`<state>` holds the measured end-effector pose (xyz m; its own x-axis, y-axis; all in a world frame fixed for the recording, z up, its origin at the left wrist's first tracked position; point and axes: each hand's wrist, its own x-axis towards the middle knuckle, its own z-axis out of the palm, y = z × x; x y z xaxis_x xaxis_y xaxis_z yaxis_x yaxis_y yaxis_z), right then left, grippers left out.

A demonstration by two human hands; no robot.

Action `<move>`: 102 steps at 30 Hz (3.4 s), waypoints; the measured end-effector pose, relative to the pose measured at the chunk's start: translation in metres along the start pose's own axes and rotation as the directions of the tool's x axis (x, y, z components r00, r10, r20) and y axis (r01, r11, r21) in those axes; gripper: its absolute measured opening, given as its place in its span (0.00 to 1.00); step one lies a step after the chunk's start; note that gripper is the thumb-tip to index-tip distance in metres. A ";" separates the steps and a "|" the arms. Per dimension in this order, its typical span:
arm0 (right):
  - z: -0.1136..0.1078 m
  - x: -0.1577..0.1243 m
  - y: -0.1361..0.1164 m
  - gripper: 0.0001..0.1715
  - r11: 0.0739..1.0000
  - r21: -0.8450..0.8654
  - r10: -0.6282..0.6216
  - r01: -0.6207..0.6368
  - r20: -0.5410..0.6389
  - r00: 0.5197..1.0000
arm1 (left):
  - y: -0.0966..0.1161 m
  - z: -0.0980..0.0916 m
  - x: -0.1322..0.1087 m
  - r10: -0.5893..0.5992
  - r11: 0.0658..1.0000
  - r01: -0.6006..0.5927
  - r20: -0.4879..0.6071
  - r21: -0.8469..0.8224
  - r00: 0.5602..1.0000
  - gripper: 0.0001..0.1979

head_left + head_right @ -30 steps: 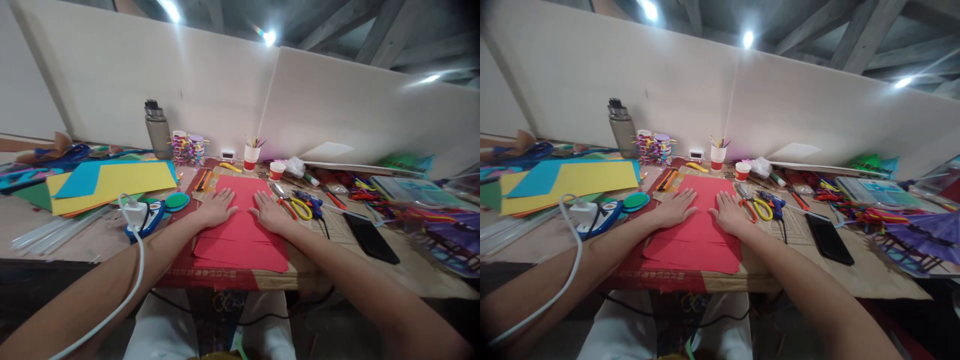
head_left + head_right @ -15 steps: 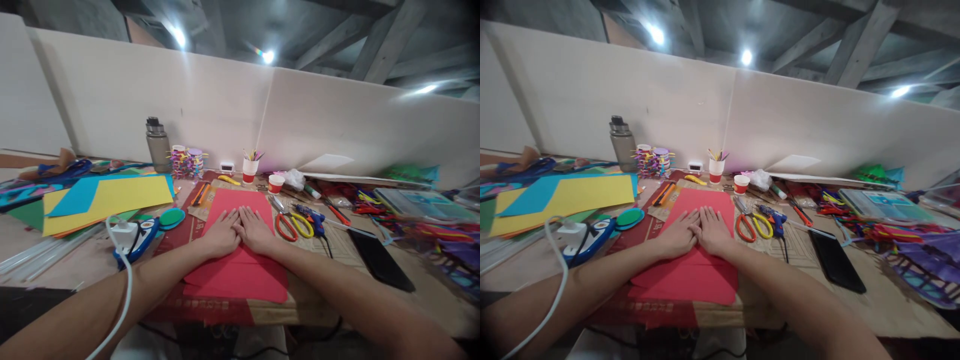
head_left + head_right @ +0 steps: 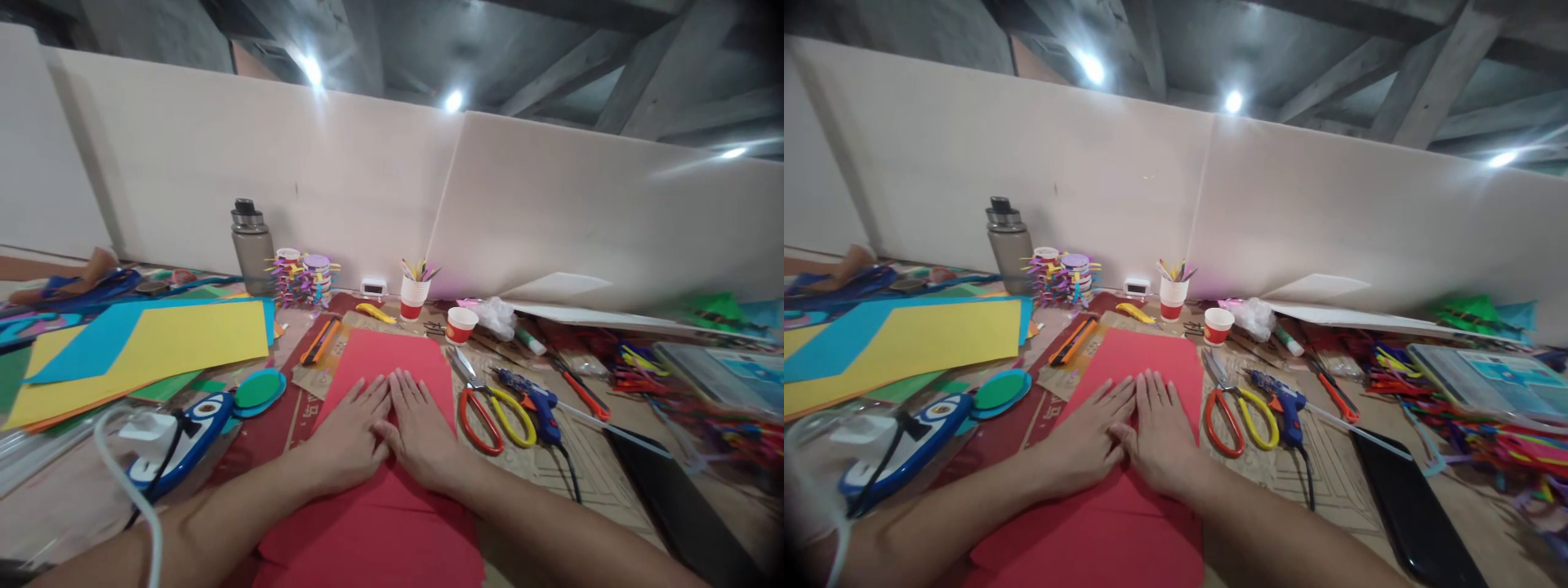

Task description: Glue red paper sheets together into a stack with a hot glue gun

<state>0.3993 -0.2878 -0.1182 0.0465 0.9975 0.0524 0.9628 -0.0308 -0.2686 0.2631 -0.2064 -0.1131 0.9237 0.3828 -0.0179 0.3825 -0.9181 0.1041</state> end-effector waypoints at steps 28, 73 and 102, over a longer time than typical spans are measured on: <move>-0.006 -0.049 0.001 0.44 0.986 -0.162 0.037 -0.032 0.029 0.999 | -0.005 0.008 0.002 0.026 1.000 -0.027 -0.088 -0.003 0.996 0.38; -0.006 -0.067 0.017 0.32 0.991 0.075 -0.098 0.109 -0.144 0.985 | -0.048 -0.005 0.006 0.219 0.976 -0.219 -0.031 -0.012 0.975 0.37; -0.020 -0.080 0.012 0.33 0.977 -0.182 0.080 -0.108 -0.152 0.985 | -0.036 -0.002 -0.002 0.109 0.993 -0.110 -0.021 -0.034 0.994 0.44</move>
<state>0.4127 -0.3690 -0.1064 0.1637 0.9706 0.1764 0.9844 -0.1491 -0.0933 0.2478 -0.1740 -0.1146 0.9592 0.2822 0.0141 0.2776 -0.9505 0.1396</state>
